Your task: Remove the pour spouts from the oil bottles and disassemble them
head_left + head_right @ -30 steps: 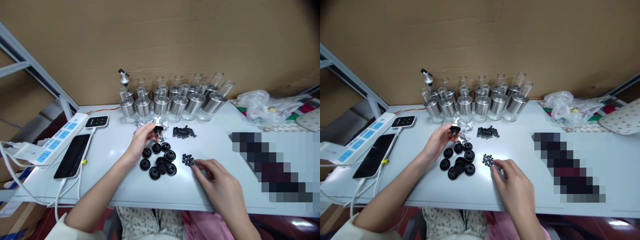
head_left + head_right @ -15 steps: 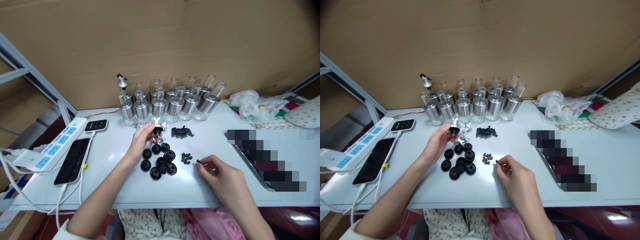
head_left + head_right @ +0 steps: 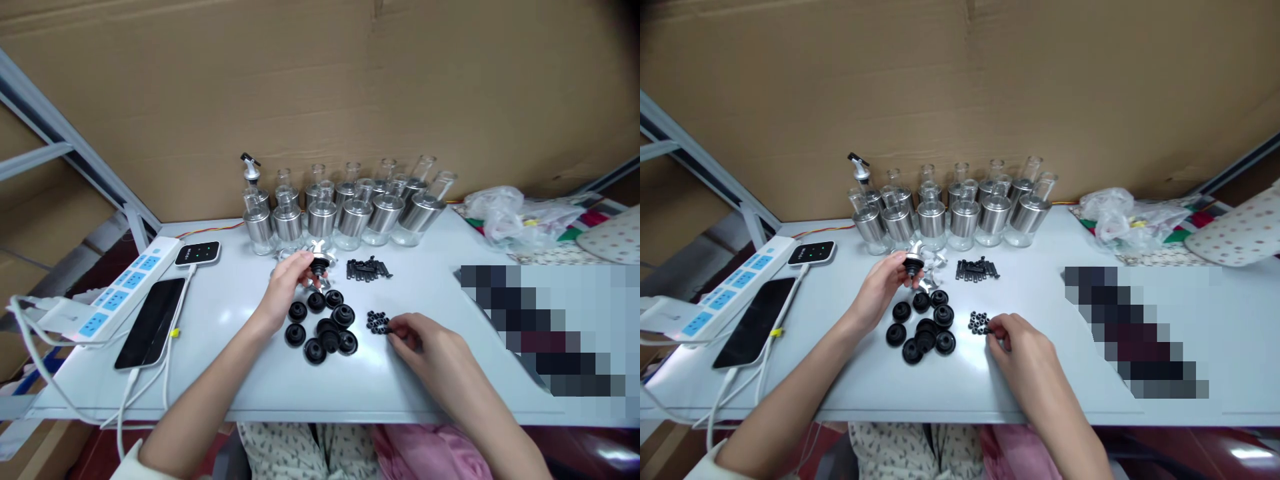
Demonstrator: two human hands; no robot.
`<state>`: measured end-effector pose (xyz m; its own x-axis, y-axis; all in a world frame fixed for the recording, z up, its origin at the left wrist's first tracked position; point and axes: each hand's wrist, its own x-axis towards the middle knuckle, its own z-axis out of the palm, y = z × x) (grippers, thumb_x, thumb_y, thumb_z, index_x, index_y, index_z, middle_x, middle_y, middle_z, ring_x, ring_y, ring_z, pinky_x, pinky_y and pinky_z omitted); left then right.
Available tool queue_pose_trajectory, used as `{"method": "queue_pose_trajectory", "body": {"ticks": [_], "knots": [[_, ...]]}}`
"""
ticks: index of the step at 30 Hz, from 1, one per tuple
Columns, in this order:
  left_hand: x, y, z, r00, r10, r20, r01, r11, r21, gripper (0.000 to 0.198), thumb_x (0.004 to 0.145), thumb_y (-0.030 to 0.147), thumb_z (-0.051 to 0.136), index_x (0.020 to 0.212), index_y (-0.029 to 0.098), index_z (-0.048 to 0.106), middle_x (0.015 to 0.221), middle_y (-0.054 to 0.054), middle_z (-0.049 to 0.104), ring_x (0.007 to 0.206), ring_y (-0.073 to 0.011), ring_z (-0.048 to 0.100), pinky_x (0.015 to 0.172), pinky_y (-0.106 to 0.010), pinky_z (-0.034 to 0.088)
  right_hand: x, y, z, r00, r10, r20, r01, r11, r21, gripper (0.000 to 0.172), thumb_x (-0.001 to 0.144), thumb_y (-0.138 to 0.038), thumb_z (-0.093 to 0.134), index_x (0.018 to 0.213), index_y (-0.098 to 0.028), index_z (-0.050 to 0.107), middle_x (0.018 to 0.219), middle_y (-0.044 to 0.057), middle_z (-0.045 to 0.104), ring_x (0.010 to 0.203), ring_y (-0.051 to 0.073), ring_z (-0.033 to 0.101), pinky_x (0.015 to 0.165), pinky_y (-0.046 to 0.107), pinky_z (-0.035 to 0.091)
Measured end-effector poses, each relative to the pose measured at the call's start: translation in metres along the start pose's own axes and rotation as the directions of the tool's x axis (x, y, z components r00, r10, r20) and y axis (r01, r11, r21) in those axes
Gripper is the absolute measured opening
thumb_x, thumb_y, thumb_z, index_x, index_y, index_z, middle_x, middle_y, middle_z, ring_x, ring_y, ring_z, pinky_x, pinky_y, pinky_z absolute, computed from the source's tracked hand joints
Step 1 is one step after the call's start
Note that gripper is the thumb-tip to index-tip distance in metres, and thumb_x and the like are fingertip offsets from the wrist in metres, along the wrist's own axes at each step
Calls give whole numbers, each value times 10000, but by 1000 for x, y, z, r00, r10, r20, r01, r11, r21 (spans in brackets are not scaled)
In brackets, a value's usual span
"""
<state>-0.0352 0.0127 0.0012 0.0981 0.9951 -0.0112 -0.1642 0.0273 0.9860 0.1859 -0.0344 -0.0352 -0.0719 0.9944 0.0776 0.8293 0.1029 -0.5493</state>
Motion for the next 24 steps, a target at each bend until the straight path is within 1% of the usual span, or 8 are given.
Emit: {"method": "queue_pose_trajectory", "body": {"ticks": [3,6,8,12,14,20,22,24], "knots": [[0,0,0,1000,-2,-3,2,1000,5,262,803,416,493,732,170,550,698,-8,616,612,-122,502,607,-254,339,-2,0,-2,999,-29,-34,29,1000,-6,142,691,-287,461,654,-216,577,584,10,608,490,153,564,494,263,409],[0,0,1,1000,-6,-7,6,1000,3,259,806,412,493,737,168,547,704,-8,618,610,-119,503,606,-252,340,-3,1,-5,999,41,-18,-40,999,20,113,680,-301,477,652,-223,554,535,-9,599,471,150,570,486,251,407],[0,0,1,1000,-7,-6,7,1000,4,261,809,407,487,737,164,546,705,-11,619,609,-116,501,606,-250,340,-3,1,-8,998,61,-7,-61,998,21,95,667,-300,474,646,-225,528,508,-20,581,456,146,558,477,246,399],[1,-1,0,1000,-4,-3,4,1000,13,258,812,401,483,744,160,545,704,-11,615,610,-115,502,607,-249,340,1,0,-7,1000,10,0,-10,1000,-8,101,633,-275,443,648,-221,527,524,-12,557,454,140,523,472,254,388],[1,0,0,1000,-3,-11,3,1000,19,261,804,408,489,745,160,548,705,-12,615,610,-117,505,607,-251,341,2,1,-4,1000,17,21,-17,1000,1,121,628,-274,440,664,-215,539,550,-3,565,477,146,534,490,264,404],[1,3,2,1000,-15,-26,15,1000,14,258,766,418,529,717,166,547,692,-13,609,598,-123,496,599,-256,338,0,9,1,998,54,37,-57,994,89,265,669,-320,508,897,-199,569,662,4,610,563,168,588,553,288,462],[0,3,2,1000,-12,-19,13,1000,18,257,775,413,519,712,165,545,698,-11,608,600,-119,491,605,-254,338,1,9,3,998,39,43,-43,995,89,290,678,-337,542,927,-193,572,694,14,614,587,176,597,568,296,473],[1,2,2,1000,-9,-15,9,1000,28,261,785,412,505,715,164,547,709,-12,610,607,-118,495,608,-254,338,2,7,4,1000,-5,2,5,998,70,360,665,-363,597,977,-186,576,762,37,621,641,193,612,601,313,487]]}}
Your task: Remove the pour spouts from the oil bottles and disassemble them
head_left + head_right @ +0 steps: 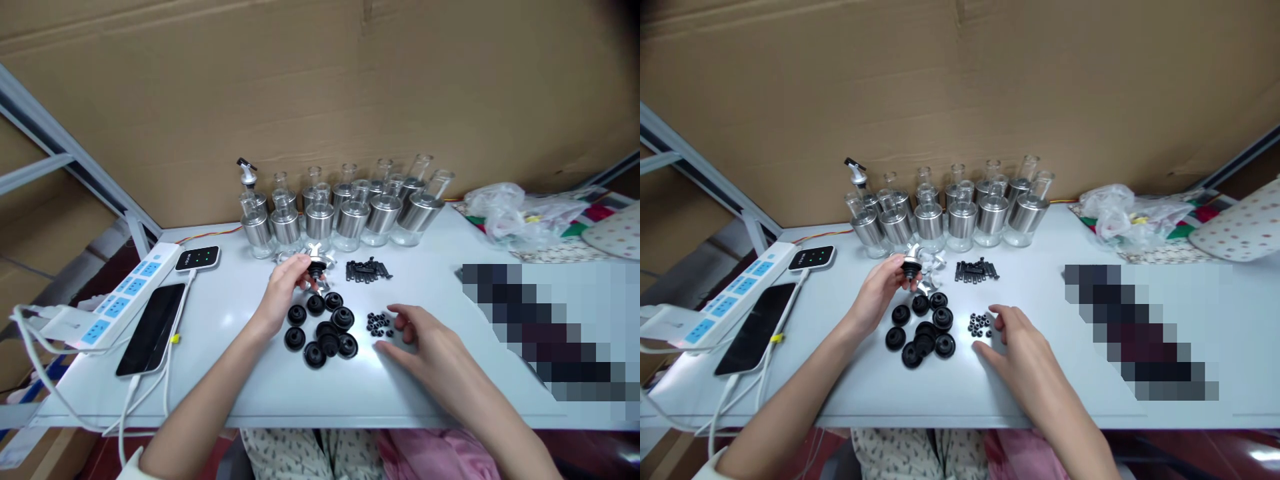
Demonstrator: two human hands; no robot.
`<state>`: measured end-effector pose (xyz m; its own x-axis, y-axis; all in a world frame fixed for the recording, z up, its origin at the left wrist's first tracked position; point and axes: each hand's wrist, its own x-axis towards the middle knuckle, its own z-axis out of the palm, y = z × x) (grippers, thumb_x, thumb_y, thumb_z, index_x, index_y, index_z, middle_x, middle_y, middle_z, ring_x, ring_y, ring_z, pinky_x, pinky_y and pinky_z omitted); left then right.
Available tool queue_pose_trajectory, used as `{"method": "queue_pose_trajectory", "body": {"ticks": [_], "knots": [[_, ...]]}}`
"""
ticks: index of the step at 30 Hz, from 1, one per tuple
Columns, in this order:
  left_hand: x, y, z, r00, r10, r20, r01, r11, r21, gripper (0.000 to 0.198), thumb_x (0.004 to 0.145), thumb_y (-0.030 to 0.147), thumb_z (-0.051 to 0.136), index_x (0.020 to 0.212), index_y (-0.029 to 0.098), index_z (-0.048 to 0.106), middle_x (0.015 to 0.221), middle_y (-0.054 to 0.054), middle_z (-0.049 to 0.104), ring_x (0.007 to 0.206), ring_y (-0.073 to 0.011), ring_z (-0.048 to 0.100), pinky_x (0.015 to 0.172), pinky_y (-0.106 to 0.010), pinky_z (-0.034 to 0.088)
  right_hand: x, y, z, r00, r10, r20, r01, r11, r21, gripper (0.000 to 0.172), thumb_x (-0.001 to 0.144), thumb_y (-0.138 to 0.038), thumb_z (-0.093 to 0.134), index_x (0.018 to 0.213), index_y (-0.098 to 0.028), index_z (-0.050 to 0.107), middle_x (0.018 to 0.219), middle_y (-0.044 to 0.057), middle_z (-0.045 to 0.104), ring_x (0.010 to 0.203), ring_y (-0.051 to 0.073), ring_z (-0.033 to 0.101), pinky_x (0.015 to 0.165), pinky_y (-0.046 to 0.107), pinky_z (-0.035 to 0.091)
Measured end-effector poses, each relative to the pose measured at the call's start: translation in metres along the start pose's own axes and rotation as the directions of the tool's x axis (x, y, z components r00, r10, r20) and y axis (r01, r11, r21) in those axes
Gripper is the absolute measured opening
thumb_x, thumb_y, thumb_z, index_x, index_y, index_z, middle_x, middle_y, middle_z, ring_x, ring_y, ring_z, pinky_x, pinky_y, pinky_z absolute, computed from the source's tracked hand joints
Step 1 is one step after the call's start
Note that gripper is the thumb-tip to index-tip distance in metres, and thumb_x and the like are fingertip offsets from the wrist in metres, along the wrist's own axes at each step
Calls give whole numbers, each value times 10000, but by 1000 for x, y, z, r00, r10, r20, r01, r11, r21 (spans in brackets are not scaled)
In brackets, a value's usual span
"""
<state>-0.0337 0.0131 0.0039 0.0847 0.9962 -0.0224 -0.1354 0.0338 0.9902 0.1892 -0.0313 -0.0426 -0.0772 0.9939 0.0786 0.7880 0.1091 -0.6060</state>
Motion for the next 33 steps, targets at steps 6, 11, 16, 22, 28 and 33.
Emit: {"method": "queue_pose_trajectory", "body": {"ticks": [6,11,16,22,28,33], "knots": [[0,-1,0,1000,-2,4,2,1000,7,261,777,415,516,706,167,551,695,-10,611,603,-122,492,605,-259,334,10,-4,3,995,-101,19,101,994,-27,214,700,-300,623,884,-191,624,763,37,607,537,153,570,565,301,480],[1,-2,0,1000,-3,3,3,1000,8,258,784,410,507,718,165,555,707,-13,616,611,-125,495,610,-262,333,11,-5,0,993,-81,87,80,997,17,139,703,-230,599,825,-186,648,687,11,600,541,147,586,559,280,484],[1,-4,-1,1000,-5,8,5,1000,19,258,780,415,515,720,169,562,705,-15,620,604,-129,501,611,-266,337,8,-5,-4,991,-90,96,92,996,-18,206,723,-282,609,907,-202,652,817,30,622,580,149,604,581,287,499],[2,-6,-1,1000,-7,9,7,1000,30,261,784,419,517,718,170,560,707,-14,607,606,-129,502,611,-265,339,14,-12,-10,915,-342,213,353,935,-18,287,805,-337,580,1067,-223,609,1093,86,599,1004,230,586,861,378,485],[3,-7,0,1000,-14,8,13,1000,28,257,780,419,527,726,170,561,705,-18,610,603,-131,499,606,-264,332,18,-16,2,885,-406,227,434,897,-84,202,913,-251,435,899,-198,629,965,74,602,891,208,565,789,382,473],[2,-7,0,1000,-20,8,19,1000,25,259,789,415,518,730,166,557,708,-18,606,601,-128,502,612,-264,335,17,-8,7,871,-441,215,467,880,-84,258,939,-226,382,841,-190,619,906,66,594,840,187,556,761,355,465]]}}
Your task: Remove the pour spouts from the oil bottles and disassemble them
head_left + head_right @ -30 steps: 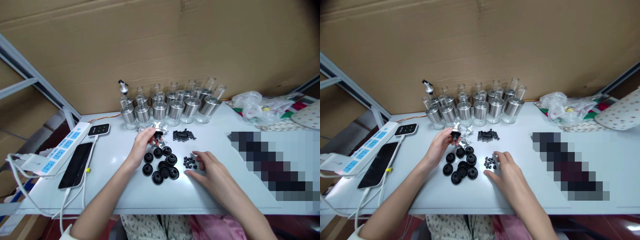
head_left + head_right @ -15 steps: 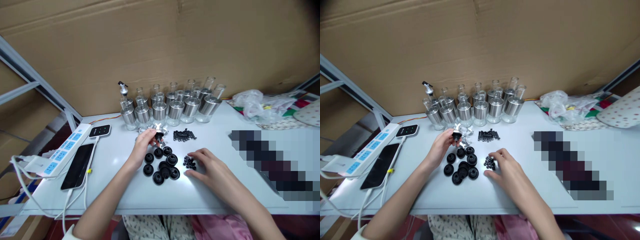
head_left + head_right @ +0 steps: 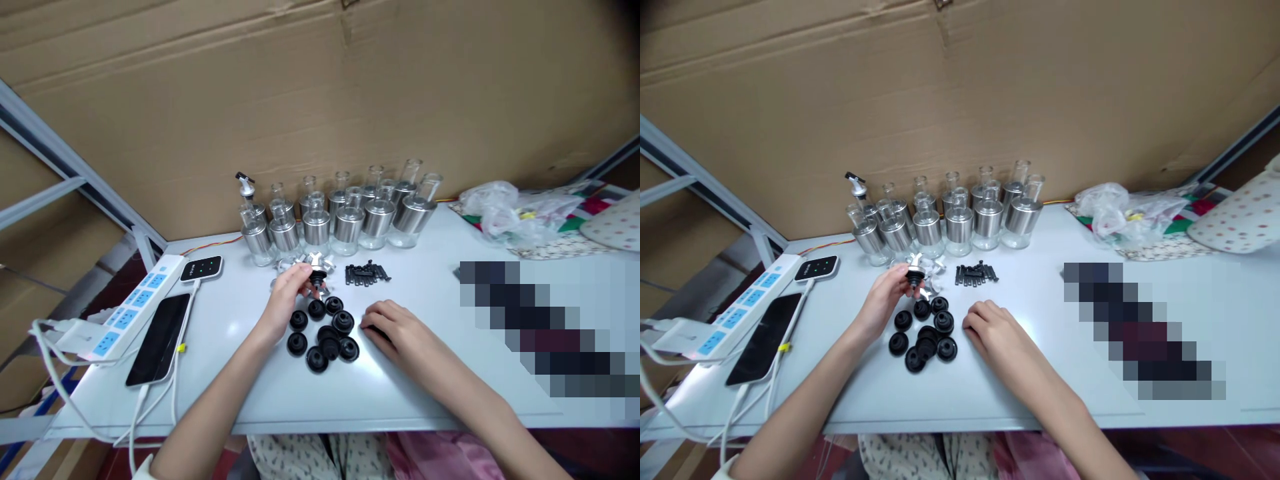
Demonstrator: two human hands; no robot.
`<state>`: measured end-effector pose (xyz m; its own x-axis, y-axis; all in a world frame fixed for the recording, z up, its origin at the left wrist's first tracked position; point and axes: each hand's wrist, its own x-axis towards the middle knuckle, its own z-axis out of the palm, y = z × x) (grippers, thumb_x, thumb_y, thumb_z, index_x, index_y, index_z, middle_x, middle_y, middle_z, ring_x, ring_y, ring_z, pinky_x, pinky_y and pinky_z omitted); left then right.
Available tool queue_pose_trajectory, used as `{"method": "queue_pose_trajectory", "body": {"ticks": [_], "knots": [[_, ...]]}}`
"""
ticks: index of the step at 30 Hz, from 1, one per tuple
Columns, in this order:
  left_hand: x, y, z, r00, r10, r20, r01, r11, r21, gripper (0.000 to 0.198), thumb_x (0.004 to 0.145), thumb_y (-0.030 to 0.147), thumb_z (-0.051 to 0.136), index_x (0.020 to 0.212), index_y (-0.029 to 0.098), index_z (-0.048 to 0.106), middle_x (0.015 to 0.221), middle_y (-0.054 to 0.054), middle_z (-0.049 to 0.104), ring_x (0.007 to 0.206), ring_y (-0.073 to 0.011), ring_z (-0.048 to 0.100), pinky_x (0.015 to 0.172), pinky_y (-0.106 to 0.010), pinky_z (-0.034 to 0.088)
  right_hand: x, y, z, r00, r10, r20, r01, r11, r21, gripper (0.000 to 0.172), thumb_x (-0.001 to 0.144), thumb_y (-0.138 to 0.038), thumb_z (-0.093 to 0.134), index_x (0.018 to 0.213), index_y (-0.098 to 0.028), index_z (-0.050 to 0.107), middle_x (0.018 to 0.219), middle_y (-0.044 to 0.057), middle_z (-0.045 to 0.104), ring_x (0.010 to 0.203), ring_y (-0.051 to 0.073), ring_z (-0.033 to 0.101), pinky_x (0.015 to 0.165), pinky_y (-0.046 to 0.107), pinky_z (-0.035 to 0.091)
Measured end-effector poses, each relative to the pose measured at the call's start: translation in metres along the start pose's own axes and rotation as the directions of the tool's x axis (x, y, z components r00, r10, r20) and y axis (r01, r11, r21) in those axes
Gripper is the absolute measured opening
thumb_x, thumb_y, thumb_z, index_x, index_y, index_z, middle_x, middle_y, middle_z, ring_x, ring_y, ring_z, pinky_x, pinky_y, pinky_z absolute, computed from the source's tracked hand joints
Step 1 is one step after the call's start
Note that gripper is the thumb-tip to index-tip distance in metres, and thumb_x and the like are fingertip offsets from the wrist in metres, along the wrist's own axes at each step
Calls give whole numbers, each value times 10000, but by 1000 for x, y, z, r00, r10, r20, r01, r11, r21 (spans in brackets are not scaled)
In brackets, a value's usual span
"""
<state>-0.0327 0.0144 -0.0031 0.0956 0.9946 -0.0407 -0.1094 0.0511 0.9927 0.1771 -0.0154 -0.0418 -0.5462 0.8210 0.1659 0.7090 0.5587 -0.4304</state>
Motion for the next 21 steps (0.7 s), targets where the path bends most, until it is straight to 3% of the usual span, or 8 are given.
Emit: {"method": "queue_pose_trajectory", "body": {"ticks": [9,14,21], "knots": [[1,-2,1,1000,19,13,-19,999,34,271,775,421,521,723,157,550,696,-15,603,597,-122,489,612,-264,331,-11,13,-5,998,-56,1,56,997,-51,290,952,-259,348,856,-185,611,929,79,595,855,193,555,768,373,467],[3,-3,0,1000,26,-3,-26,999,25,278,764,425,520,720,152,547,684,-11,604,580,-115,498,600,-259,331,-11,15,-15,998,-61,7,61,998,-35,175,890,-292,478,933,-181,605,951,89,602,870,211,575,760,374,494],[3,-2,-1,999,31,-12,-31,999,30,271,754,421,527,721,153,554,687,-7,596,580,-113,502,596,-256,328,-21,19,-16,998,-42,-50,38,996,-79,323,875,-391,489,1080,-167,599,1083,120,617,994,228,595,862,388,507]]}}
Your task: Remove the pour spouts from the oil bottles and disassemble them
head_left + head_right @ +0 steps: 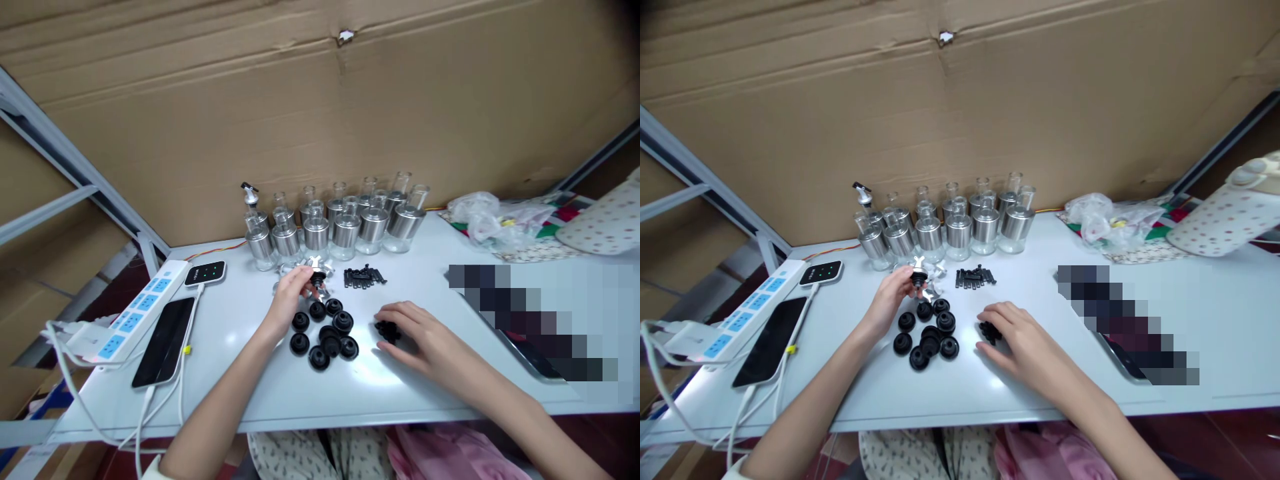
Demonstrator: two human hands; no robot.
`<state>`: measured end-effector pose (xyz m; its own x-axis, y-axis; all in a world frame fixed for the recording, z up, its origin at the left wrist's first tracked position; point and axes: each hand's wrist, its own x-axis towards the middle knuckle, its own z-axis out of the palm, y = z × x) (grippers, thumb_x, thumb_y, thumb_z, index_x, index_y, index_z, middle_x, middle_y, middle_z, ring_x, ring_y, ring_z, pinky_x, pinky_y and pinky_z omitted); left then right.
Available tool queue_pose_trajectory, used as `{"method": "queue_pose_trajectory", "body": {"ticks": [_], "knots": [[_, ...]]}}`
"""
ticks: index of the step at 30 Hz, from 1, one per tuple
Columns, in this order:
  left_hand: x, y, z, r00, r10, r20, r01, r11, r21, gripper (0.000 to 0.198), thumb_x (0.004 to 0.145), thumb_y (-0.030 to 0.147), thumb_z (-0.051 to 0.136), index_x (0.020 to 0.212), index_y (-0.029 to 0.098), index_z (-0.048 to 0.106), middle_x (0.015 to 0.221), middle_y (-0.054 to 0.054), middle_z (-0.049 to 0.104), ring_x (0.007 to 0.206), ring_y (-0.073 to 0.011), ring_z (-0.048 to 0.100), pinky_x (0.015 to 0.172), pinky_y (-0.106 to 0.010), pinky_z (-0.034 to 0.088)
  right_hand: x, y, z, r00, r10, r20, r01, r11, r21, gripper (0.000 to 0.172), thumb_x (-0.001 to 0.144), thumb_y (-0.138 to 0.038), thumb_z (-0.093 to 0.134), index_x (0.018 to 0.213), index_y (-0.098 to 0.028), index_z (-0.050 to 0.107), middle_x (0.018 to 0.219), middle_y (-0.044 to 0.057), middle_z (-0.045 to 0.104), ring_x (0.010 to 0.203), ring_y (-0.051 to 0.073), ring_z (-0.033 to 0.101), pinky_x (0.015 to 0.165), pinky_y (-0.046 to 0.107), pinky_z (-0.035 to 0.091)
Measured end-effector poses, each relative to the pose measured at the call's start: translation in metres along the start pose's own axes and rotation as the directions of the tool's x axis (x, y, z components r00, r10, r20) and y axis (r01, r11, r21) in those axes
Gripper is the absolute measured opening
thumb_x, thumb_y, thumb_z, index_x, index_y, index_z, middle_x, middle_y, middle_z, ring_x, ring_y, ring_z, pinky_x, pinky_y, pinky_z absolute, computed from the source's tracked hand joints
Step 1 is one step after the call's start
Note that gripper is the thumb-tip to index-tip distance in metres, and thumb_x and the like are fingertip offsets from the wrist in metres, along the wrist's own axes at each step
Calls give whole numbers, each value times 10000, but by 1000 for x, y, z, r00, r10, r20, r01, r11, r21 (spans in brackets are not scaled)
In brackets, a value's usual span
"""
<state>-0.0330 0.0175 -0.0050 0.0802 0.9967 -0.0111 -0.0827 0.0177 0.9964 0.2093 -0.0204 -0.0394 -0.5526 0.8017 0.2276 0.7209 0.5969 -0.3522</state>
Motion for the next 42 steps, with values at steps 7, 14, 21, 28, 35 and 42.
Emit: {"method": "queue_pose_trajectory", "body": {"ticks": [7,14,21,28,35,42], "knots": [[-1,-2,0,1000,4,17,-4,1000,17,269,764,424,511,732,159,546,708,-18,619,602,-124,519,615,-264,331,-21,-7,17,994,-53,-96,29,972,-235,762,890,-471,433,1488,-146,91,1493,158,302,1366,300,299,1058,521,346],[-2,0,1,1000,-2,15,1,1000,8,272,756,429,524,733,160,551,716,-15,632,601,-119,533,610,-256,336,-17,-8,26,994,-107,9,104,947,-305,865,878,-551,401,1478,-173,-95,1513,144,227,1382,301,247,1076,556,306],[-2,1,0,1000,8,16,-8,1000,12,270,763,426,521,735,159,552,726,-16,616,613,-122,527,623,-258,340,-16,-5,27,994,-64,83,85,956,-280,859,881,-543,402,1472,-189,-111,1522,121,189,1399,286,187,1081,579,282],[-1,-2,-1,1000,4,3,-4,1000,24,276,752,429,516,758,158,564,728,-22,618,618,-130,532,624,-259,340,-14,-3,27,989,-13,144,46,974,-222,850,872,-568,394,1473,-186,-68,1534,102,137,1413,278,107,1113,580,171],[-1,-1,-2,1000,1,1,-1,999,33,274,750,429,520,761,160,566,720,-23,626,618,-132,533,630,-260,345,-16,-3,14,981,99,165,-115,989,90,715,905,-562,271,1489,-223,32,1546,54,107,1408,259,97,1126,523,144],[-1,-1,-1,999,17,27,-17,1000,0,238,767,397,536,765,160,561,742,-18,660,612,-120,551,624,-251,343,4,4,-4,938,331,-99,-223,798,560,557,944,-489,132,1391,-260,372,1437,75,429,1306,234,417,1059,432,375]]}}
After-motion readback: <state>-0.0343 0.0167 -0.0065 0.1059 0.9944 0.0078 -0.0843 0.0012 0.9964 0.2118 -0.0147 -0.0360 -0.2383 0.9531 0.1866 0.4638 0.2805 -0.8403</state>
